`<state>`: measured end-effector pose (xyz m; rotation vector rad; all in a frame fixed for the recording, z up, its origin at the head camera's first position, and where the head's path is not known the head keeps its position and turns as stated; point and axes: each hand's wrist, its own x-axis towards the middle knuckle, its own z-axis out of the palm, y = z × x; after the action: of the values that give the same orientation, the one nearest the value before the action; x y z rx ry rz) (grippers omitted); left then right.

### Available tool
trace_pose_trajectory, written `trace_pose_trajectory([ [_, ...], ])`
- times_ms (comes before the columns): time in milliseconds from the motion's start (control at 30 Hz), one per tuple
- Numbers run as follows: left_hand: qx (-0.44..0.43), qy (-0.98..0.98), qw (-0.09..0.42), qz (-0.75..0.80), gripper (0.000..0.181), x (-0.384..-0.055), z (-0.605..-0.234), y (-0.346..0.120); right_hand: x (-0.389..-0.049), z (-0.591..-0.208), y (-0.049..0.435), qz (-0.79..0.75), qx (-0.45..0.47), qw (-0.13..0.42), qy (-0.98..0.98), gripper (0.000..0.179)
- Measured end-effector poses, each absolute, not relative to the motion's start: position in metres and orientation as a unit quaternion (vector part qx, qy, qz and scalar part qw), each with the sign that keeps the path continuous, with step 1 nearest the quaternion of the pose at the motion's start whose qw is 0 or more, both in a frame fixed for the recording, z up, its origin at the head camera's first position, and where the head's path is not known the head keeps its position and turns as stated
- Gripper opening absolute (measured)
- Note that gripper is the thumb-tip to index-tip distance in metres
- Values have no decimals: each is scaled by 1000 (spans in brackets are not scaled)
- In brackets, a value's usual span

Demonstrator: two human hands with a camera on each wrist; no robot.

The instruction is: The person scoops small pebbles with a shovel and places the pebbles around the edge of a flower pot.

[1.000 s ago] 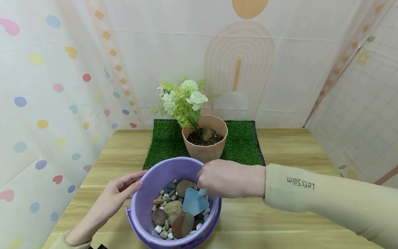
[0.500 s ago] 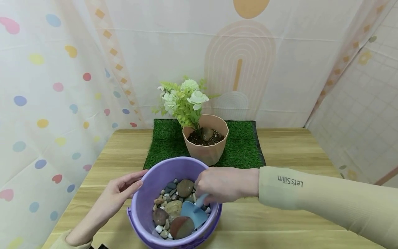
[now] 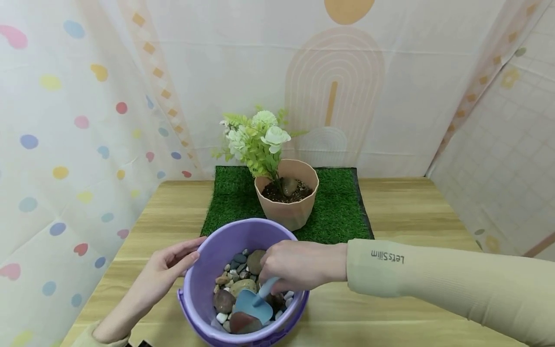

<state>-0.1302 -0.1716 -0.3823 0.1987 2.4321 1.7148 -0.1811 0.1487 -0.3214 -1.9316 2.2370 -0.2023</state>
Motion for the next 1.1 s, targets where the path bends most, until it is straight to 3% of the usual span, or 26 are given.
trace_pose_trajectory([
  [533, 71, 808, 78, 579, 47, -129, -384, -172, -201, -335, 165, -215, -566, 214, 767, 22],
  [1100, 73, 812, 75, 574, 46, -129, -384, -171, -212, -324, 180, -309, -497, 248, 772, 18],
])
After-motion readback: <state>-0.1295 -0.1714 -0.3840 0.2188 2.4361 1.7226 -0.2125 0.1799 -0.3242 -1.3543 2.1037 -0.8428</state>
